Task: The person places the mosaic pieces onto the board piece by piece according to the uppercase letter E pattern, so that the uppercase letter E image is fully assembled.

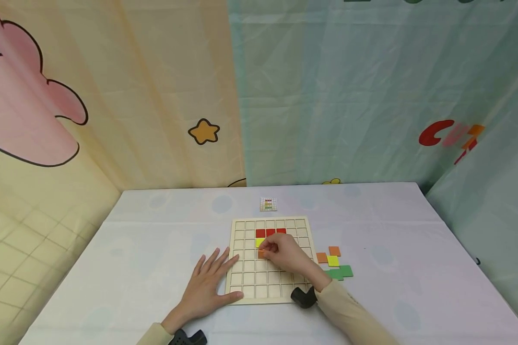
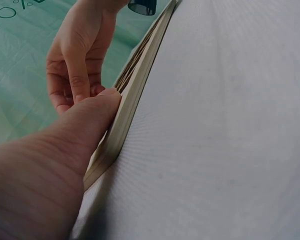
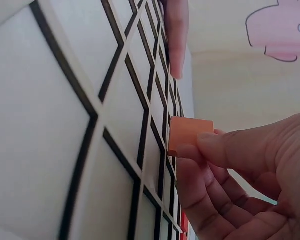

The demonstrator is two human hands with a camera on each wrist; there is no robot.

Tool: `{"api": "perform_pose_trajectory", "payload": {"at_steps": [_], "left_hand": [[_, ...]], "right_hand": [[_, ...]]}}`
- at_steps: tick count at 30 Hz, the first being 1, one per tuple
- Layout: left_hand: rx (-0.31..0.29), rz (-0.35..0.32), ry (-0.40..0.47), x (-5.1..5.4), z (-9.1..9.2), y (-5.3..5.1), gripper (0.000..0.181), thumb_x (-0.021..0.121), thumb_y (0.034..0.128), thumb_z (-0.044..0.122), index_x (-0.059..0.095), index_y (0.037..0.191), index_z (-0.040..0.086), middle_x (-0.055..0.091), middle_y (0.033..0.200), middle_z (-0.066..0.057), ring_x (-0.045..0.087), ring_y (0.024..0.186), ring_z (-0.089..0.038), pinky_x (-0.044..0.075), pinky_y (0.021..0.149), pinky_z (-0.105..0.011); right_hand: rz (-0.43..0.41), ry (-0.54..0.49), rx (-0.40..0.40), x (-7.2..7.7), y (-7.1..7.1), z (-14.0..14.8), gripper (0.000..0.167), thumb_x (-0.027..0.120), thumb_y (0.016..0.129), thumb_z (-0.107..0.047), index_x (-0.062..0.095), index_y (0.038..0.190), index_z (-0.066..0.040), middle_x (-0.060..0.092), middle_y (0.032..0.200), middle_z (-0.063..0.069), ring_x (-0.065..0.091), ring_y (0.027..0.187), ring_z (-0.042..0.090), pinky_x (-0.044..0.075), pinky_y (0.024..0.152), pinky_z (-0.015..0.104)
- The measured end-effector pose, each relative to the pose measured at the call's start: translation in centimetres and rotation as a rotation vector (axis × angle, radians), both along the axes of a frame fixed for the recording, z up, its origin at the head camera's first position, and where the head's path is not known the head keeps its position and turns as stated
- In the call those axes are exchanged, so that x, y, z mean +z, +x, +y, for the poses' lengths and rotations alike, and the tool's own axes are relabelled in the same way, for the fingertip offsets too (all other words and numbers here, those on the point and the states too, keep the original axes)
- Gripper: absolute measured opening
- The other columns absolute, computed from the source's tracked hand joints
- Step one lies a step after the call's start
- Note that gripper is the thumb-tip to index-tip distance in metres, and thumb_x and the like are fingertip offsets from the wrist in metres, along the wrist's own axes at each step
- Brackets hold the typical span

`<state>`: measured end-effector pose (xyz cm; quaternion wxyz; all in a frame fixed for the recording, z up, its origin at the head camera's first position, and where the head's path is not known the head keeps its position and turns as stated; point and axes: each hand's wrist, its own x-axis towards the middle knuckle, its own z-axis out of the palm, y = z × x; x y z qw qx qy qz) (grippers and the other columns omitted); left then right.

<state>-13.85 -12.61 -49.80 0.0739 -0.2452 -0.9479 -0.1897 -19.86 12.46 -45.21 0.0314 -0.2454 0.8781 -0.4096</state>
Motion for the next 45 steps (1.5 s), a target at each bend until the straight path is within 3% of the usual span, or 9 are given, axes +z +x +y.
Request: {"api": "perform_pose_trajectory", "payload": {"at_steps": [7, 13, 17, 25, 32, 36, 39, 45], "left_hand": [[0.003, -0.043, -0.008, 0.2, 0.0, 0.0, 0.086, 0.048, 0.0806, 0.075, 0.034, 0.149, 0.024, 0.025, 0.154, -0.005, 0.012, 0.142, -0.029, 0.003, 0.111, -0.052], [0.017, -0.065, -0.026, 0.3, -0.1, 0.2, 0.086, 0.047, 0.0800, 0.076, 0.034, 0.149, 0.025, 0.025, 0.154, -0.004, 0.011, 0.142, -0.028, 0.003, 0.111, -0.051], [0.014, -0.066, -0.022, 0.4, 0.0, 0.3, 0.086, 0.047, 0.0800, 0.076, 0.035, 0.148, 0.024, 0.025, 0.154, -0.005, 0.012, 0.142, -0.028, 0.004, 0.111, -0.052], [0.019, -0.056, -0.023, 0.3, 0.0, 0.3, 0.086, 0.048, 0.0800, 0.075, 0.036, 0.148, 0.024, 0.025, 0.154, -0.005, 0.012, 0.142, -0.029, 0.004, 0.111, -0.052], [0.018, -0.033, -0.023, 0.3, -0.1, 0.1, 0.086, 0.049, 0.0802, 0.075, 0.036, 0.148, 0.024, 0.026, 0.154, -0.005, 0.013, 0.142, -0.029, 0.004, 0.111, -0.051], [0.013, -0.028, -0.015, 0.3, -0.1, 0.1, 0.086, 0.050, 0.0802, 0.074, 0.036, 0.148, 0.023, 0.025, 0.154, -0.005, 0.013, 0.142, -0.029, 0.004, 0.111, -0.052], [0.012, -0.025, -0.004, 0.3, 0.0, 0.1, 0.086, 0.051, 0.0800, 0.073, 0.037, 0.147, 0.022, 0.026, 0.154, -0.006, 0.014, 0.142, -0.030, 0.004, 0.111, -0.052], [0.013, -0.020, -0.004, 0.1, 0.1, 0.0, 0.086, 0.050, 0.0800, 0.074, 0.037, 0.147, 0.022, 0.027, 0.154, -0.006, 0.014, 0.142, -0.030, 0.005, 0.111, -0.052]], "right_hand": [[0.030, 0.012, -0.027, -0.1, -0.2, -1.0, 0.005, 0.072, 0.085, -0.008, 0.069, 0.084, -0.005, 0.060, 0.077, -0.007, 0.052, 0.065, 0.010, 0.047, 0.059, 0.025], [0.102, 0.147, -0.120, -0.2, 0.1, -1.6, 0.005, 0.073, 0.084, -0.010, 0.071, 0.081, -0.014, 0.057, 0.076, -0.011, 0.049, 0.063, 0.007, 0.045, 0.057, 0.024], [0.126, 0.223, -0.159, -0.3, 0.4, -1.8, 0.001, 0.074, 0.083, -0.013, 0.074, 0.083, -0.012, 0.056, 0.078, -0.010, 0.049, 0.064, 0.006, 0.044, 0.057, 0.024], [0.150, 0.263, -0.123, 0.1, 0.8, -1.5, 0.004, 0.073, 0.082, -0.009, 0.075, 0.080, -0.011, 0.057, 0.080, -0.008, 0.051, 0.067, 0.007, 0.044, 0.058, 0.023], [0.077, 0.183, 0.052, 0.3, 1.3, 0.5, 0.013, 0.068, 0.086, -0.008, 0.072, 0.099, -0.009, 0.056, 0.091, -0.005, 0.049, 0.074, 0.010, 0.046, 0.063, 0.027], [0.078, 0.113, 0.106, 0.6, 1.6, 2.4, 0.013, 0.068, 0.087, -0.007, 0.071, 0.100, -0.010, 0.057, 0.094, -0.006, 0.053, 0.082, 0.012, 0.049, 0.069, 0.028], [0.129, 0.107, 0.094, 0.8, 1.7, 4.1, 0.012, 0.068, 0.087, -0.007, 0.071, 0.099, -0.010, 0.059, 0.096, -0.006, 0.055, 0.085, 0.014, 0.049, 0.070, 0.029], [0.141, 0.172, -0.039, 1.4, 2.0, 7.5, 0.012, 0.069, 0.087, -0.008, 0.071, 0.099, -0.010, 0.059, 0.099, -0.004, 0.055, 0.087, 0.018, 0.049, 0.069, 0.031]]}}
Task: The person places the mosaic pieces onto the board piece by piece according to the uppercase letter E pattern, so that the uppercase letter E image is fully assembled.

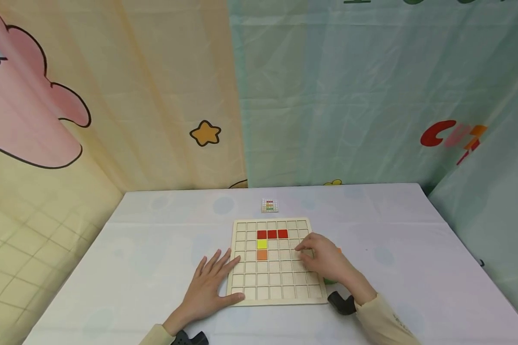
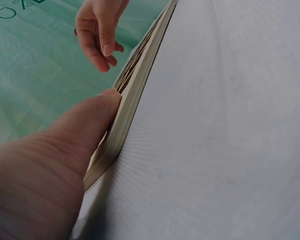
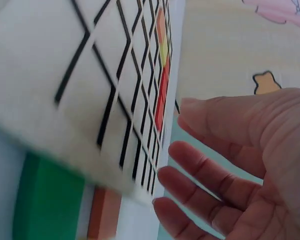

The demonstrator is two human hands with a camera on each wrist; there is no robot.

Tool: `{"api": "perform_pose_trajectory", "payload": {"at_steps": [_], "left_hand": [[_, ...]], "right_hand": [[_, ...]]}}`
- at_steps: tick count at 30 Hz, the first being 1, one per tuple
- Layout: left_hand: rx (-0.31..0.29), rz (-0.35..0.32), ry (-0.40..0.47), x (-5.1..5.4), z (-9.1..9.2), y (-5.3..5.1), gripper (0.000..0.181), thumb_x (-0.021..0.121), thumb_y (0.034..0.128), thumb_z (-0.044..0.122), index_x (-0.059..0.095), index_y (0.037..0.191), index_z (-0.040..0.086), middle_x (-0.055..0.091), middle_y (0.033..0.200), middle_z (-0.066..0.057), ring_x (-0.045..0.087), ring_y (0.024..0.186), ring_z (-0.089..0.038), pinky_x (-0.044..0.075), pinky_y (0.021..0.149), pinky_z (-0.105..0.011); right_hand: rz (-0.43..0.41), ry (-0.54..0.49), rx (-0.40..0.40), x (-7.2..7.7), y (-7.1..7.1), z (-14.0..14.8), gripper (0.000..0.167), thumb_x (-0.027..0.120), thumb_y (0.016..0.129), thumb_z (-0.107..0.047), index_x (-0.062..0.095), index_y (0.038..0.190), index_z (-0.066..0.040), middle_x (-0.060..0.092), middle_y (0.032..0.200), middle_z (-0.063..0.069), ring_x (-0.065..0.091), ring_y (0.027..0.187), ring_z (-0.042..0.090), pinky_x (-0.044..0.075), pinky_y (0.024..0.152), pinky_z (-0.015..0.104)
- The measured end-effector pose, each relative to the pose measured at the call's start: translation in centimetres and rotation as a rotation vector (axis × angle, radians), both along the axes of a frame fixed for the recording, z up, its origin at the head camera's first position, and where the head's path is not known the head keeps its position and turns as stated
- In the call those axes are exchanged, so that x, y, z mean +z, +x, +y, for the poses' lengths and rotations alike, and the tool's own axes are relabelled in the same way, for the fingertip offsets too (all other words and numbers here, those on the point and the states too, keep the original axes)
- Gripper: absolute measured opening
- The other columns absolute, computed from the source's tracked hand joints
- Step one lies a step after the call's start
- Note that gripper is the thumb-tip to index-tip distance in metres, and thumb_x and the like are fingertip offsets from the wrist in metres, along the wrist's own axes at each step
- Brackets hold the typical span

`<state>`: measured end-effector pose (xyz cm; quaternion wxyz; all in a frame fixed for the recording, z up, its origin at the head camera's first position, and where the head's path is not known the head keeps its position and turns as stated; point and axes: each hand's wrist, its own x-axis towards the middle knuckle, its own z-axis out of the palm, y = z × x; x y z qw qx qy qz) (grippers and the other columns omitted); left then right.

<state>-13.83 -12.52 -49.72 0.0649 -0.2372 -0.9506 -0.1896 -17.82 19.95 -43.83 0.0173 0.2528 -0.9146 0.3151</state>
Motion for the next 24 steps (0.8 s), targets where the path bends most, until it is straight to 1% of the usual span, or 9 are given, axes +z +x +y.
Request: {"api": "perform_pose_trajectory", "payload": {"at_steps": [3, 4, 7, 9, 10, 13, 16, 20, 24], "left_hand": [[0.002, -0.015, -0.003, 0.0, 0.1, 0.0, 0.086, 0.049, 0.0797, 0.075, 0.037, 0.148, 0.023, 0.026, 0.154, -0.005, 0.014, 0.142, -0.030, 0.004, 0.111, -0.052], [0.001, -0.020, -0.004, 0.1, 0.1, 0.1, 0.086, 0.049, 0.0797, 0.075, 0.037, 0.148, 0.023, 0.026, 0.154, -0.006, 0.013, 0.142, -0.030, 0.004, 0.111, -0.052], [0.002, -0.028, -0.008, 0.3, 0.1, 0.1, 0.086, 0.050, 0.0800, 0.074, 0.037, 0.148, 0.022, 0.025, 0.154, -0.006, 0.013, 0.142, -0.030, 0.004, 0.111, -0.052], [-0.001, -0.032, -0.006, 0.4, 0.1, 0.0, 0.086, 0.050, 0.0803, 0.074, 0.036, 0.148, 0.022, 0.025, 0.154, -0.005, 0.012, 0.142, -0.029, 0.004, 0.111, -0.051], [0.000, -0.036, -0.008, 0.4, 0.1, 0.2, 0.086, 0.049, 0.0804, 0.074, 0.036, 0.148, 0.022, 0.025, 0.155, -0.005, 0.012, 0.142, -0.029, 0.004, 0.111, -0.051], [0.001, -0.044, -0.005, 0.1, 0.0, 0.6, 0.086, 0.048, 0.0804, 0.075, 0.035, 0.148, 0.022, 0.024, 0.155, -0.004, 0.011, 0.142, -0.028, 0.003, 0.111, -0.051], [0.003, -0.053, -0.013, -0.2, 0.0, 0.9, 0.087, 0.048, 0.0800, 0.075, 0.034, 0.149, 0.023, 0.023, 0.155, -0.004, 0.010, 0.143, -0.028, 0.003, 0.111, -0.051], [0.005, -0.051, -0.031, -0.1, 0.0, 0.5, 0.088, 0.050, 0.0792, 0.075, 0.033, 0.149, 0.024, 0.022, 0.156, -0.004, 0.009, 0.143, -0.027, 0.002, 0.111, -0.050], [-0.004, -0.039, -0.050, 0.1, 0.0, -0.1, 0.088, 0.052, 0.0793, 0.074, 0.032, 0.149, 0.024, 0.021, 0.156, -0.004, 0.009, 0.143, -0.027, 0.001, 0.112, -0.050]], "right_hand": [[-0.016, 0.045, -0.080, 0.2, 0.1, 1.4, 0.014, 0.071, 0.085, -0.007, 0.072, 0.099, -0.008, 0.060, 0.099, -0.002, 0.056, 0.092, 0.022, 0.050, 0.072, 0.037], [-0.020, 0.064, -0.096, 0.3, 0.1, 1.8, 0.015, 0.072, 0.083, -0.007, 0.072, 0.099, -0.007, 0.060, 0.099, 0.000, 0.056, 0.091, 0.022, 0.050, 0.072, 0.037], [-0.032, 0.124, -0.136, 0.6, 0.1, 2.8, 0.022, 0.075, 0.081, -0.010, 0.071, 0.101, -0.003, 0.060, 0.099, 0.003, 0.053, 0.083, 0.020, 0.047, 0.066, 0.033], [-0.036, 0.156, -0.142, 0.8, 0.1, 3.5, 0.025, 0.076, 0.080, -0.011, 0.070, 0.102, -0.001, 0.059, 0.098, 0.005, 0.050, 0.080, 0.019, 0.045, 0.064, 0.033], [-0.040, 0.169, -0.141, 0.7, 0.3, 3.8, 0.025, 0.076, 0.079, -0.011, 0.070, 0.102, 0.000, 0.059, 0.097, 0.005, 0.049, 0.079, 0.019, 0.045, 0.065, 0.033], [-0.058, 0.193, -0.127, 0.5, 0.7, 4.2, 0.023, 0.076, 0.078, -0.010, 0.071, 0.099, -0.001, 0.060, 0.095, 0.004, 0.050, 0.085, 0.021, 0.046, 0.071, 0.038], [-0.060, 0.199, -0.121, 0.1, 0.9, 4.3, 0.021, 0.077, 0.076, -0.007, 0.073, 0.096, -0.003, 0.060, 0.091, 0.000, 0.051, 0.086, 0.022, 0.046, 0.073, 0.039], [-0.049, 0.210, -0.122, 0.1, 0.6, 4.3, 0.018, 0.077, 0.076, -0.006, 0.073, 0.094, -0.004, 0.060, 0.088, -0.001, 0.051, 0.086, 0.022, 0.046, 0.073, 0.039], [-0.085, 0.222, -0.134, 0.2, -0.1, 4.3, 0.015, 0.075, 0.077, -0.006, 0.069, 0.090, -0.007, 0.058, 0.086, -0.001, 0.049, 0.084, 0.021, 0.045, 0.071, 0.037]]}}
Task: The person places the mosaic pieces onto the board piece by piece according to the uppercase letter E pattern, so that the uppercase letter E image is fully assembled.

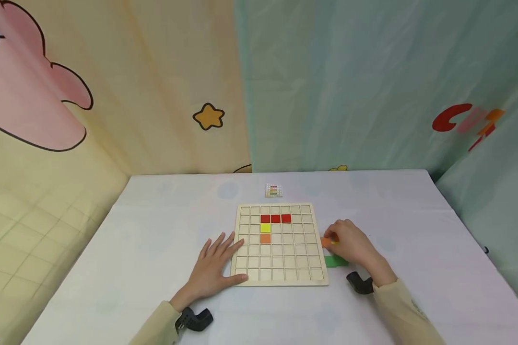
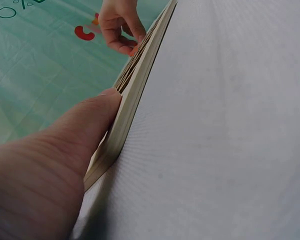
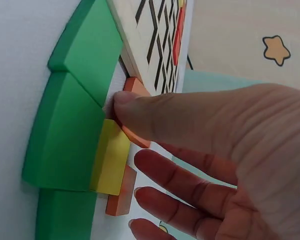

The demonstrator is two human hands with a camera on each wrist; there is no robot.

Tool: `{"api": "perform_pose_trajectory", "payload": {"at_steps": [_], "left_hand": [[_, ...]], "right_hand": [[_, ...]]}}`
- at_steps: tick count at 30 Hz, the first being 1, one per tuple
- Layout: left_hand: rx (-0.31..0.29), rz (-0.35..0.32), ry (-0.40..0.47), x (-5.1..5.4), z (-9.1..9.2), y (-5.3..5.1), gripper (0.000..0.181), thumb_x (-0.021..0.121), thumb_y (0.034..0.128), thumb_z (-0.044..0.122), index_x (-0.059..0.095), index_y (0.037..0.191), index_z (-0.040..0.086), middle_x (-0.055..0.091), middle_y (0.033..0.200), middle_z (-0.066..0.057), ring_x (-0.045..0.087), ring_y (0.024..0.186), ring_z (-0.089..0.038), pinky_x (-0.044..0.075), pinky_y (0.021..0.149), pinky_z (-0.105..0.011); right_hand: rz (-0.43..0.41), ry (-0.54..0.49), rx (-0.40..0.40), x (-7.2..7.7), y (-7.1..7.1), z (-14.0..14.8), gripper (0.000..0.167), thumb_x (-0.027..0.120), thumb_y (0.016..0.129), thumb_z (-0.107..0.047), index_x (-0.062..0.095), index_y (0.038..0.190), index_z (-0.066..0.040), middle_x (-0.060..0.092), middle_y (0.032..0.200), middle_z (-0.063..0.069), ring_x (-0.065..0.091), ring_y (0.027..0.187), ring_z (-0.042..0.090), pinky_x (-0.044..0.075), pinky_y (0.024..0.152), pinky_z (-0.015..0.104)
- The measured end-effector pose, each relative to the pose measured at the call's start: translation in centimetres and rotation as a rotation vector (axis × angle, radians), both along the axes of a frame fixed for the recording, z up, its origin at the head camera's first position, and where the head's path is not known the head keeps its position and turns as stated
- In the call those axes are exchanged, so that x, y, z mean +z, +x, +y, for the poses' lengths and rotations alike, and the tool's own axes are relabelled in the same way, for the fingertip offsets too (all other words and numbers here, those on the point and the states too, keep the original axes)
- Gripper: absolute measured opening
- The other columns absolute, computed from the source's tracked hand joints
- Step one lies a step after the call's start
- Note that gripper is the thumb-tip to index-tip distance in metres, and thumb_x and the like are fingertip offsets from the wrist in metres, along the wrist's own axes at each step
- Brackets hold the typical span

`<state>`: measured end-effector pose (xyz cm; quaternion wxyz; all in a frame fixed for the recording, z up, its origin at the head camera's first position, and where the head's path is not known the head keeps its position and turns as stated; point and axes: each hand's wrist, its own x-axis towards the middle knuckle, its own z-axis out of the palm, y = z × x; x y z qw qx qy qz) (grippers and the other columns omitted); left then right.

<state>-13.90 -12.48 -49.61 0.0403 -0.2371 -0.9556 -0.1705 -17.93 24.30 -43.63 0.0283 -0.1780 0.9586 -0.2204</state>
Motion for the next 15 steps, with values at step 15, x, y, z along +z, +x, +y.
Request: {"api": "perform_pose_trajectory", "payload": {"at_steps": [15], "left_hand": [[-0.010, -0.028, -0.008, 0.5, 0.0, 0.1, 0.087, 0.055, 0.0807, 0.069, 0.031, 0.150, 0.022, 0.020, 0.156, -0.005, 0.007, 0.143, -0.027, 0.002, 0.112, -0.051]], "right_hand": [[0.080, -0.251, -0.050, 0.3, -0.2, -2.9, 0.013, 0.073, 0.083, -0.005, 0.061, 0.086, -0.006, 0.055, 0.074, -0.001, 0.050, 0.065, 0.016, 0.043, 0.056, 0.029]]}}
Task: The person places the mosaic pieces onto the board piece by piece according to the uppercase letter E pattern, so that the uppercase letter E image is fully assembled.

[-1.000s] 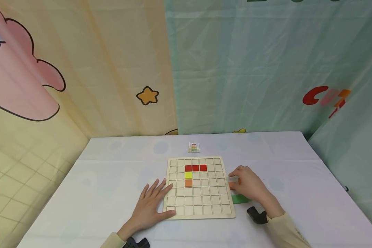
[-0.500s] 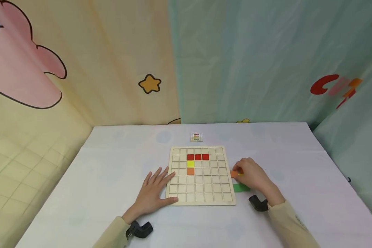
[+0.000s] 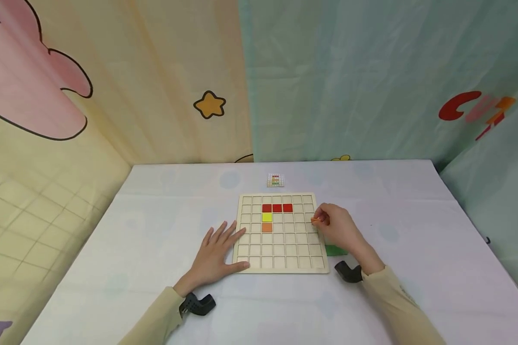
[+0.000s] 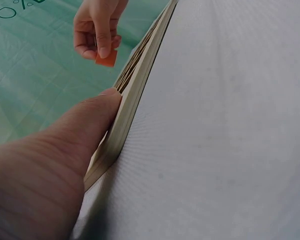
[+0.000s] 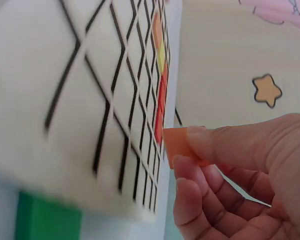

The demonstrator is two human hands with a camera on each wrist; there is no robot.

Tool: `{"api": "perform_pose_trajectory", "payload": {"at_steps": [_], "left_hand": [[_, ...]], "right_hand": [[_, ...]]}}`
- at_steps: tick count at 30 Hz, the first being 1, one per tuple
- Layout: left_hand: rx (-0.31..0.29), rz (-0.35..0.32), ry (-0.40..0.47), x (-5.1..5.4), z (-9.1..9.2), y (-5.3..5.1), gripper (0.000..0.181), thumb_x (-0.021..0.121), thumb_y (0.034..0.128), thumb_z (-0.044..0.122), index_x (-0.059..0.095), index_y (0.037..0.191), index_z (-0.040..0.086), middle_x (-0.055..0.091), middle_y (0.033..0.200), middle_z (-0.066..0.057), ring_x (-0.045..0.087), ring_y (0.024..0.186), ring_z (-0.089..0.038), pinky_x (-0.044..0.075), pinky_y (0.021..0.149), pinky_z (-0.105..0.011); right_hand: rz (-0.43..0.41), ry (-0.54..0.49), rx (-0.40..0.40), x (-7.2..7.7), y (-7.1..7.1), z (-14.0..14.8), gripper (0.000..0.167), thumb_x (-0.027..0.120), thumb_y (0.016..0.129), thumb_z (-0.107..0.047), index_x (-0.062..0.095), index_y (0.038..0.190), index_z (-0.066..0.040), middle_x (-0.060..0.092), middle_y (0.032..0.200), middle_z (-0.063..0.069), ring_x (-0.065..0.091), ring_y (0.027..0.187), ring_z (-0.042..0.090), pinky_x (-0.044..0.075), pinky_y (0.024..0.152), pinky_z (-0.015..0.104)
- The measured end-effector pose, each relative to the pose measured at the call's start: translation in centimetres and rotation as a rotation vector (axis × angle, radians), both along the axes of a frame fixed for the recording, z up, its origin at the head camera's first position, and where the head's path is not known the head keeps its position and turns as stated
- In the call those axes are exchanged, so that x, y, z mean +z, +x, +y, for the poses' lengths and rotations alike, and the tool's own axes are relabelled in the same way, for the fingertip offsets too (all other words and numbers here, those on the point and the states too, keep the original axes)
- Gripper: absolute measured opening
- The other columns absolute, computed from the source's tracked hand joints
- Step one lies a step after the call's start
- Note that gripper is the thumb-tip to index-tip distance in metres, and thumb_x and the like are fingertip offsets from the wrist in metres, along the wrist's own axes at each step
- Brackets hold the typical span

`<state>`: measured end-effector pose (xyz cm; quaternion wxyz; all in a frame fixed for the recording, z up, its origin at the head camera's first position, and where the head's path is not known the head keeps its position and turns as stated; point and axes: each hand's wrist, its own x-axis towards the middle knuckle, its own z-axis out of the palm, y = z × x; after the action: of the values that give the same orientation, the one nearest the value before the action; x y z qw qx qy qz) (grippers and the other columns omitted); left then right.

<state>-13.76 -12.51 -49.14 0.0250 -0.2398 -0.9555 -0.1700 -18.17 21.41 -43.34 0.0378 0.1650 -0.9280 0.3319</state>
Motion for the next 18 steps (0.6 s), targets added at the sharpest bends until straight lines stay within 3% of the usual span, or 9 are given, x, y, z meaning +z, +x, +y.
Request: {"api": "perform_pose_trajectory", "payload": {"at_steps": [9, 15, 18], "left_hand": [[-0.004, -0.013, -0.010, 0.1, 0.0, 0.1, 0.087, 0.055, 0.0807, 0.069, 0.029, 0.151, 0.023, 0.018, 0.156, -0.004, 0.006, 0.143, -0.027, 0.001, 0.112, -0.049], [0.002, -0.016, -0.041, 0.0, 0.0, -0.2, 0.087, 0.053, 0.0812, 0.070, 0.027, 0.151, 0.025, 0.016, 0.157, -0.003, 0.004, 0.143, -0.025, 0.000, 0.112, -0.049], [0.002, -0.013, -0.047, 0.0, -0.1, -0.3, 0.087, 0.053, 0.0811, 0.070, 0.027, 0.151, 0.025, 0.017, 0.157, -0.003, 0.004, 0.143, -0.025, 0.000, 0.112, -0.049]], "right_hand": [[-0.082, -0.092, 0.158, -1.3, -1.0, -4.9, 0.009, 0.072, 0.085, -0.007, 0.063, 0.087, -0.009, 0.057, 0.077, -0.004, 0.052, 0.068, 0.014, 0.046, 0.061, 0.028], [-0.112, -0.061, 0.176, -1.6, -2.0, -6.9, 0.006, 0.070, 0.086, -0.006, 0.065, 0.086, -0.009, 0.060, 0.078, -0.003, 0.054, 0.071, 0.015, 0.049, 0.066, 0.030], [-0.114, -0.026, 0.148, -1.6, -2.1, -7.2, 0.006, 0.071, 0.085, -0.007, 0.066, 0.085, -0.010, 0.061, 0.078, -0.004, 0.055, 0.070, 0.015, 0.048, 0.065, 0.030]]}}
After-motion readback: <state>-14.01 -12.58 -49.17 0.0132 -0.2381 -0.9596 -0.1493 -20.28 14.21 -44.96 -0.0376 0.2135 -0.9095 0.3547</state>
